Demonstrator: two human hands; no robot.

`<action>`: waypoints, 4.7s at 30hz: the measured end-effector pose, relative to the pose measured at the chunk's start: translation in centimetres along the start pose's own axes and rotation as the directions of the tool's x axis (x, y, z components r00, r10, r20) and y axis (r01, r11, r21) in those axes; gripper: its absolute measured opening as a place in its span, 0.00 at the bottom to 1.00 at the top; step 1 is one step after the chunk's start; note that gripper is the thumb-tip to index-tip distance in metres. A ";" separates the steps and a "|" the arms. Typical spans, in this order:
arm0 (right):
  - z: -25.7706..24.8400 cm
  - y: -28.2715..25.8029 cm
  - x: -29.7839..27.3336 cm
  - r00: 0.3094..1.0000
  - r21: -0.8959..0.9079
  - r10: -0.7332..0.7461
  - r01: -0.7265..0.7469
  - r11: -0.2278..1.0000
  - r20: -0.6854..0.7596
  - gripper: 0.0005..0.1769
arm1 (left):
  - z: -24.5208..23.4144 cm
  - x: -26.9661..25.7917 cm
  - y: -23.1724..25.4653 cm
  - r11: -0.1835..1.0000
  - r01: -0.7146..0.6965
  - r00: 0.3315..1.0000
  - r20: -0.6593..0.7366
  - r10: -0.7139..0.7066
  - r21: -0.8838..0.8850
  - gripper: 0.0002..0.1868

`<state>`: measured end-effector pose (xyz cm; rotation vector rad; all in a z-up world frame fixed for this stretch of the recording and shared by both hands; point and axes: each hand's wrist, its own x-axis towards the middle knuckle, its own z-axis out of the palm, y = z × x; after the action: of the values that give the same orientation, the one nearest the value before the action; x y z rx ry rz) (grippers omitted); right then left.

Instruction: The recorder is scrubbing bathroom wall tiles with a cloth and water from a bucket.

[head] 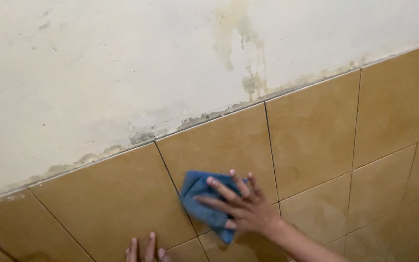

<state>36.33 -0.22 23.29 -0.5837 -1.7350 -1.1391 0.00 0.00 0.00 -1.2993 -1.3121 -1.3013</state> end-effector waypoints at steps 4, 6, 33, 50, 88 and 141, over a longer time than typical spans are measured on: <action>-1.5 7.5 -2.0 0.990 0.075 0.116 -0.123 0.990 0.081 0.27 | -4.1 11.4 12.0 0.996 0.000 0.990 -0.140 0.013 0.092 0.20; -2.9 10.7 -3.1 0.942 0.010 0.319 -0.322 0.947 0.105 0.27 | -5.4 15.3 17.3 0.997 -0.069 0.997 0.044 0.067 0.038 0.23; -1.6 22.4 -10.4 0.947 0.168 0.309 -0.320 0.932 0.088 0.36 | 10.6 21.5 42.0 0.930 -0.356 0.928 0.152 0.340 0.092 0.30; -3.4 54.6 -32.7 0.516 0.347 0.855 -0.793 0.500 -0.054 0.45 | 11.6 19.7 42.9 0.966 -0.253 0.929 0.288 0.231 0.042 0.30; -4.6 51.0 -31.1 0.254 0.438 0.966 -0.875 0.206 0.052 0.33 | 7.9 15.8 45.2 0.992 -0.105 0.955 0.285 0.082 0.065 0.26; -0.1 19.2 -25.7 0.943 0.297 -0.036 -0.068 0.952 0.331 0.42 | -1.2 10.1 32.0 0.967 -0.039 0.988 0.155 0.000 0.253 0.23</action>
<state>62.64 11.00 8.74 -0.6219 -2.1430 -0.7651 30.62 -2.86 13.39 -1.2449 -1.5154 -0.9949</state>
